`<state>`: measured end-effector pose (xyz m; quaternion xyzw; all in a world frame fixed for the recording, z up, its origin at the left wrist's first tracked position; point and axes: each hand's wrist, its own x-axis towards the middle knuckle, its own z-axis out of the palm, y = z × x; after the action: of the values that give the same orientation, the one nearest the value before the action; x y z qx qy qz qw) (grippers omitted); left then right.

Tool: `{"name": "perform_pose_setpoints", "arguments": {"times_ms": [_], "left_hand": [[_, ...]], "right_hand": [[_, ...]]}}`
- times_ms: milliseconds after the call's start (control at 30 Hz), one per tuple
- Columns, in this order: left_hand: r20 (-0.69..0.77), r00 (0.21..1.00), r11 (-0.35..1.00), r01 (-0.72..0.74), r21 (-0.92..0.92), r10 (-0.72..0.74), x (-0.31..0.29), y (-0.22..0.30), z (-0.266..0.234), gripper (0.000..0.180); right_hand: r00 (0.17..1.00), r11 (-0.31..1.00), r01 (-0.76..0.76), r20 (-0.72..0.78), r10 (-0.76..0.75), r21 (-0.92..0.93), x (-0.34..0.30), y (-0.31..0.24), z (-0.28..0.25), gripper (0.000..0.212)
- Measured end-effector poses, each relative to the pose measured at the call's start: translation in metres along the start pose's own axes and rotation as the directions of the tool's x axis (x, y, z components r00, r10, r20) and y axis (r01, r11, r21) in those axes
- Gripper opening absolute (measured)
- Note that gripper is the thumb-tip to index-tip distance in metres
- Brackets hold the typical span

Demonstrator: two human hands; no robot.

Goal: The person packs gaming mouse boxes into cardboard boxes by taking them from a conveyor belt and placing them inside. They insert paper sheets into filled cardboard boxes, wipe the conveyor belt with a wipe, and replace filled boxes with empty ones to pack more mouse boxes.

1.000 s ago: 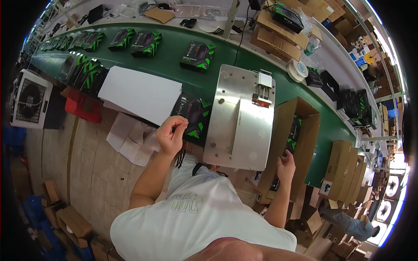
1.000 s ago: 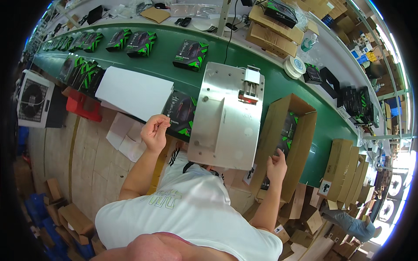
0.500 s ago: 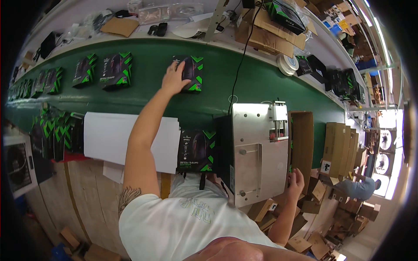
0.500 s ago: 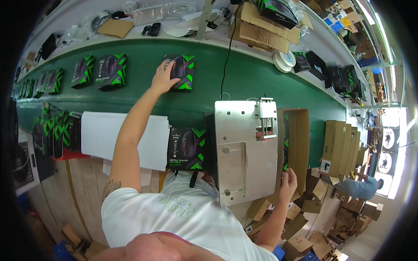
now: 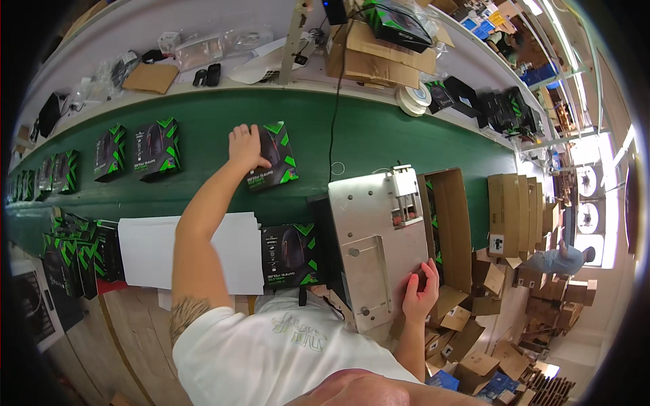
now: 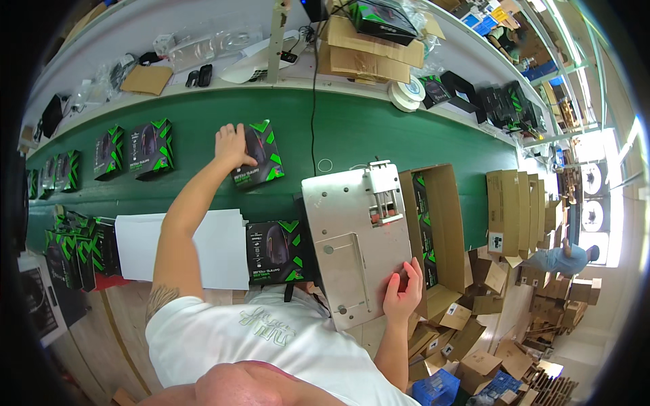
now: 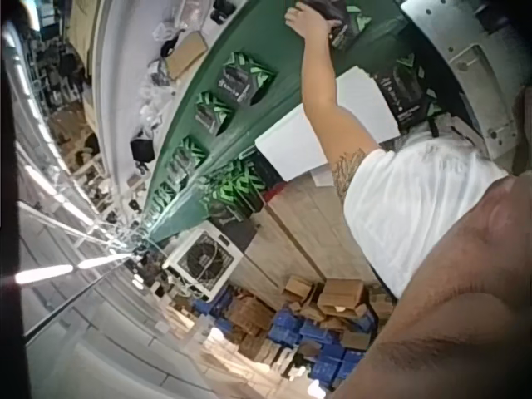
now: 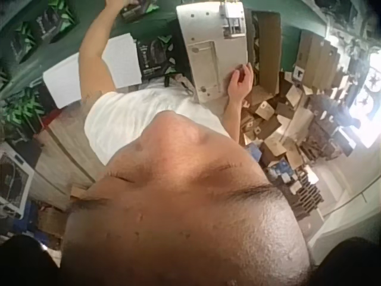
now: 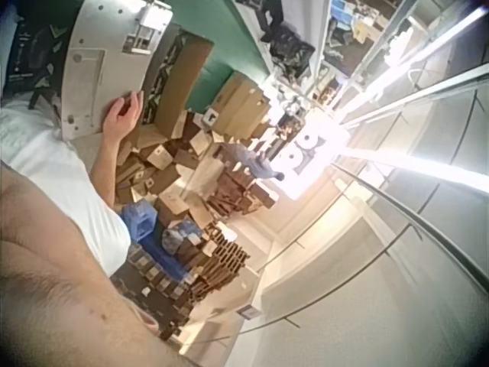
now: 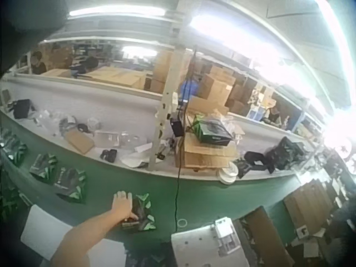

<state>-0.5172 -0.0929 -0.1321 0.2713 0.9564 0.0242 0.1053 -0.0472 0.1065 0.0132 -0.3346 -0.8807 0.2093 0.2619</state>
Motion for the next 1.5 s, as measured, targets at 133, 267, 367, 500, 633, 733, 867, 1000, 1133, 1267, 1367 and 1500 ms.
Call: {"name": "perform_pose_setpoints", "arguments": {"times_ms": [133,267,367,500,633,733,867,1000,1133,1267,1367,1500], "left_hand": [[-0.4,0.908,0.99,-0.142,-0.017,0.124,-0.078,0.019,-0.004,0.081],[-0.532,0.844,0.902,-0.281,-0.327,0.07,-0.113,0.025,0.015,0.061],[-0.494,0.868,0.886,-0.269,-0.378,0.052,-0.122,0.029,0.006,0.064],[-0.676,0.717,0.892,-0.183,-0.414,-0.166,-0.145,0.04,0.008,0.062],[-0.889,0.268,0.895,-0.152,-0.42,-0.372,-0.197,0.067,-0.034,0.06],[-0.852,0.088,0.771,-0.386,-0.507,-0.516,-0.242,0.119,-0.1,0.062],[-0.849,0.099,0.638,-0.616,-0.462,-0.519,-0.293,0.193,-0.142,0.069],[-0.736,0.55,0.153,-0.75,-0.643,-0.394,-0.318,0.259,-0.134,0.07],[-0.343,0.939,0.025,-0.343,-0.939,0.02,-0.313,0.319,-0.133,0.042],[-0.214,0.973,0.485,-0.23,-0.844,0.089,-0.307,0.33,-0.116,0.045],[-0.631,0.74,0.872,-0.446,-0.2,0.233,-0.313,0.333,-0.098,0.052],[-0.528,0.779,0.772,-0.55,-0.319,0.337,-0.366,0.339,-0.09,0.065]], "right_hand": [[1.0,1.0,0.004,-0.015,-0.004,0.015,0.002,-0.001,-0.004,0.031],[0.999,0.998,-0.012,0.038,0.01,0.065,0.001,-0.002,-0.011,0.031],[0.998,0.996,0.059,0.028,-0.061,0.069,0.0,0.007,-0.013,0.034],[0.993,0.969,0.074,0.074,-0.094,0.234,-0.002,0.003,-0.029,0.038],[0.941,0.887,0.295,0.054,-0.335,0.355,0.0,0.033,-0.035,0.03],[0.872,0.637,0.322,0.042,-0.488,0.701,0.001,0.075,-0.034,0.025],[0.8,0.25,-0.28,0.369,-0.473,0.927,-0.004,0.097,-0.052,0.059],[0.903,0.242,-0.163,0.244,-0.355,0.956,0.004,0.122,-0.055,0.037],[0.91,0.053,-0.322,0.324,-0.259,0.945,0.023,0.13,-0.094,0.098],[0.659,0.292,-0.177,0.334,-0.674,0.94,0.035,0.16,-0.108,0.095],[0.692,0.558,0.146,0.318,-0.648,0.817,0.027,0.166,-0.098,0.087],[0.662,0.559,0.217,0.3,-0.687,0.8,0.021,0.149,-0.097,0.059]]}}
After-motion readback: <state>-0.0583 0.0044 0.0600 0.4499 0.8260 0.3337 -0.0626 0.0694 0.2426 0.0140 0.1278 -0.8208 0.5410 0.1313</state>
